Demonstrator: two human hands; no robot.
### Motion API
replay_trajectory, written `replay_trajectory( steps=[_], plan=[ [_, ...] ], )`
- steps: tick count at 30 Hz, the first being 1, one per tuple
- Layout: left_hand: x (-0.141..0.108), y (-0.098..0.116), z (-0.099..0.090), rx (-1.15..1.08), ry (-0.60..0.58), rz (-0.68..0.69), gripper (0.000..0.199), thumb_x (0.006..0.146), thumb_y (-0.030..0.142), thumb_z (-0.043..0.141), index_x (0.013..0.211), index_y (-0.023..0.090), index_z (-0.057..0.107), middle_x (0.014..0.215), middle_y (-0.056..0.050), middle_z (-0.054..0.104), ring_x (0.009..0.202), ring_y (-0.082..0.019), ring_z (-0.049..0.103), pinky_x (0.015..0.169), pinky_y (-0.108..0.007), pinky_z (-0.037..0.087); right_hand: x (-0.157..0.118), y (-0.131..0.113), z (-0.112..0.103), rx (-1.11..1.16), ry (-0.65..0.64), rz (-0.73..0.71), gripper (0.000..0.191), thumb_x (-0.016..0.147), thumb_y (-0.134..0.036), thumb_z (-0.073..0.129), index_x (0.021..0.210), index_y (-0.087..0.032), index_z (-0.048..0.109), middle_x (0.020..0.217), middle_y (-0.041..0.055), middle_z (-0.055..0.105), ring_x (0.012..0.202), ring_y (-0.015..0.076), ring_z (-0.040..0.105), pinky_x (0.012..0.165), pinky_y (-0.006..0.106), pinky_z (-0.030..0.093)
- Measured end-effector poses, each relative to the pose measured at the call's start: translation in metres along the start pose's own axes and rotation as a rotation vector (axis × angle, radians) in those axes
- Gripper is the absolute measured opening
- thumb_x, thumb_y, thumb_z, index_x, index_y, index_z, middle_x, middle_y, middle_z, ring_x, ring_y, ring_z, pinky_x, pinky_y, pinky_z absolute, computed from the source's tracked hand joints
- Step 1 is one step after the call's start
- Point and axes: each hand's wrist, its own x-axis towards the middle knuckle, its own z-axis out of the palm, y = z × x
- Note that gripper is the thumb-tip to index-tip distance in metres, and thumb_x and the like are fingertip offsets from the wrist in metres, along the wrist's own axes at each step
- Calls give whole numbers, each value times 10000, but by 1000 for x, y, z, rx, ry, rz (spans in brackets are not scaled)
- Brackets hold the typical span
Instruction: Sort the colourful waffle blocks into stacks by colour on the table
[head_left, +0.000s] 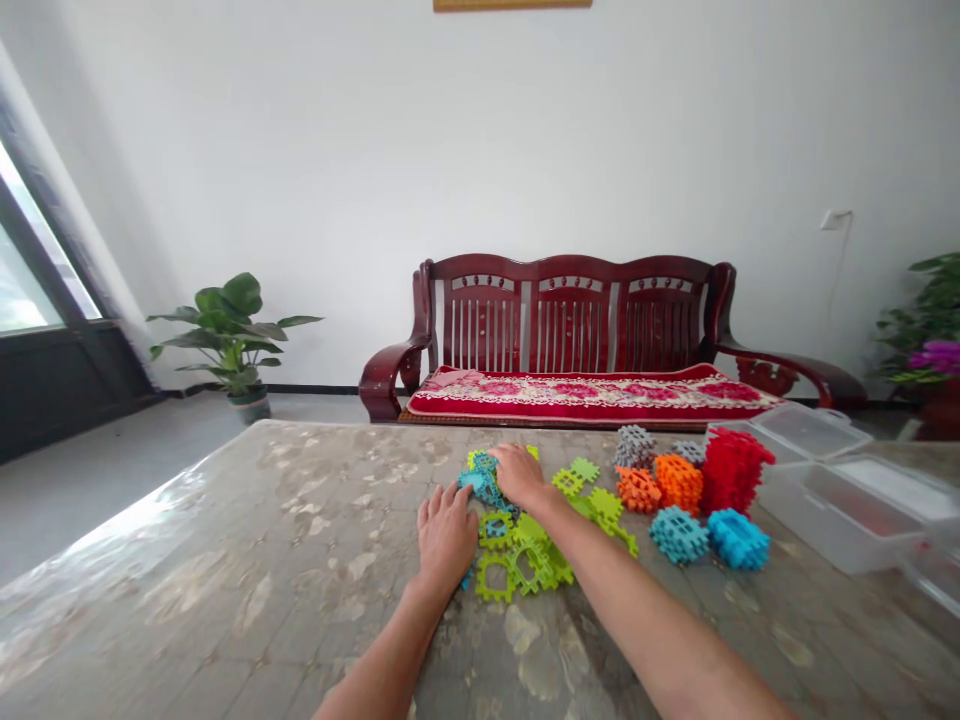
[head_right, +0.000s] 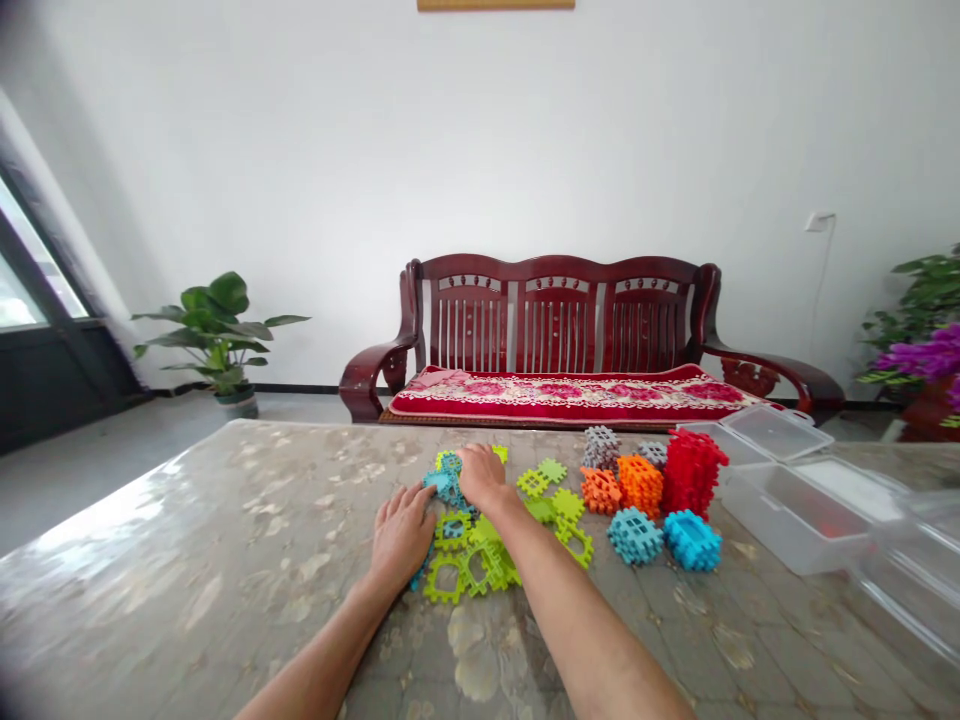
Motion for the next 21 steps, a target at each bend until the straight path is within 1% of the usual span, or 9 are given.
replay_trajectory(
  steps=[4, 8, 11, 15, 19, 21],
  plan=[
    [-1, 2, -3, 6, -23, -7, 484, 874, 163, 421, 1316, 229, 604, 1485, -57, 530, 1433, -284, 371, 1189, -486, 237, 4, -6, 1, -49, -55, 29, 395, 873, -164, 494, 1188, -284, 701, 1177, 52, 723, 1114, 208, 635, 949, 310, 438],
    [-1, 2, -4, -19, -44, -3, 482, 868, 158, 421, 1309, 229, 602, 1487, -60, 528, 1437, -275, 372, 1193, -492, 226, 0, -6, -2, -96, -45, 82, 360, 843, -180, 536, 1146, -248, 718, 1128, 90, 734, 1071, 244, 658, 895, 331, 464],
    [0, 1, -3, -31, -48, 10, 485, 867, 152, 418, 1308, 239, 601, 1485, -51, 531, 1438, -275, 373, 1192, -501, 225, -3, -4, -4, -113, -22, 103, 316, 834, -186, 559, 1096, -231, 730, 1109, 102, 734, 1041, 243, 667, 863, 322, 469],
    [1, -1, -1, -43, -49, 21, 477, 869, 152, 414, 1295, 245, 607, 1487, -38, 532, 1437, -275, 375, 1190, -504, 226, -10, -2, -8, -96, 26, 86, 234, 838, -222, 596, 1027, -233, 733, 1068, 80, 743, 1024, 223, 663, 853, 294, 457],
    [2, -2, 1, -44, -45, 41, 460, 874, 159, 419, 1282, 249, 610, 1477, -38, 542, 1433, -270, 382, 1187, -502, 230, -28, 3, -23, -58, 111, 63, 206, 892, -269, 559, 1041, -252, 701, 1096, 44, 732, 1050, 194, 640, 862, 269, 428],
    [2, -3, 1, -41, -44, 49, 449, 876, 170, 431, 1280, 254, 608, 1474, -40, 545, 1428, -267, 390, 1185, -504, 237, -43, 11, -34, -32, 153, 71, 218, 919, -285, 518, 1065, -251, 677, 1093, 39, 730, 1025, 184, 644, 821, 259, 422]
  ],
)
